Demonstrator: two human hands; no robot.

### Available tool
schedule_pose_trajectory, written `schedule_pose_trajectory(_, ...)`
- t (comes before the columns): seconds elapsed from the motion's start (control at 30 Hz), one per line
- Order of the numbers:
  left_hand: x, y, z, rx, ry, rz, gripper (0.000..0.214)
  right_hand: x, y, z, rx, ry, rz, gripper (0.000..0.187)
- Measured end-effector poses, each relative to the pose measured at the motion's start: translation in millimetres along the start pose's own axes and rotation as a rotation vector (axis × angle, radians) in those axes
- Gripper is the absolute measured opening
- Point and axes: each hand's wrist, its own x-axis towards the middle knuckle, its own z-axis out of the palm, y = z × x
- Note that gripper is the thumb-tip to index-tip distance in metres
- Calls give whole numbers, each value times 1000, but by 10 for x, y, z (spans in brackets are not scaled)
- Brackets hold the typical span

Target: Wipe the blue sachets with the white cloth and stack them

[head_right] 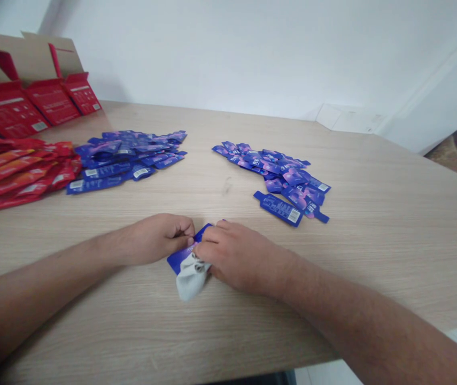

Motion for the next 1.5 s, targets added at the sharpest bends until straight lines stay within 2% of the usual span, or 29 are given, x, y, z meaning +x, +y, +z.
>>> schedule_pose_trajectory(0.2, 0, -8, -3, 15, 38, 12, 19, 9, 38, -1, -20, 85, 176, 10)
schedule_pose_trajectory(0.4, 2, 3, 0, -3, -6, -13, 21, -16, -7, -22, 13, -13, 15, 6)
schedule_pose_trajectory(0.57, 4, -4, 12, 5, 33, -1, 19, -5, 46, -19, -26, 78, 184, 11)
schedule_pose_trajectory(0.63, 7, -15, 14, 7, 32, 1, 19, 12, 14, -2, -31, 80, 153, 10)
schedule_pose_trajectory(0.73, 10, -23, 11, 0, 12, 6, 20, 18, -46, 12, -4, 25, 9, 9)
schedule_pose_trajectory(0.8, 9, -19, 8, -10, 5, 6, 21, 8, -36, 13, 4, 29, -5, 12)
schedule_pose_trajectory(0.97, -5, 8, -3, 7, 30, 0, 18, -23, 97, 0, -65, 101, 204, 20)
schedule_pose_trajectory(1.03, -9, 16, -8, 18, 24, 13, 16, -37, 121, -13, -90, 88, 229, 19)
schedule_pose_trajectory(1.13, -8, 21, -10, 21, 21, 10, 16, -56, 147, -34, -103, 78, 194, 16)
schedule_pose_trajectory(1.33, -5, 12, -12, 21, 18, 7, 18, -28, 141, -14, -36, 164, 116, 20)
schedule_pose_trajectory(1.5, -4, -2, -17, 18, 11, 35, 19, -16, -20, -29, 3, 63, -56, 20)
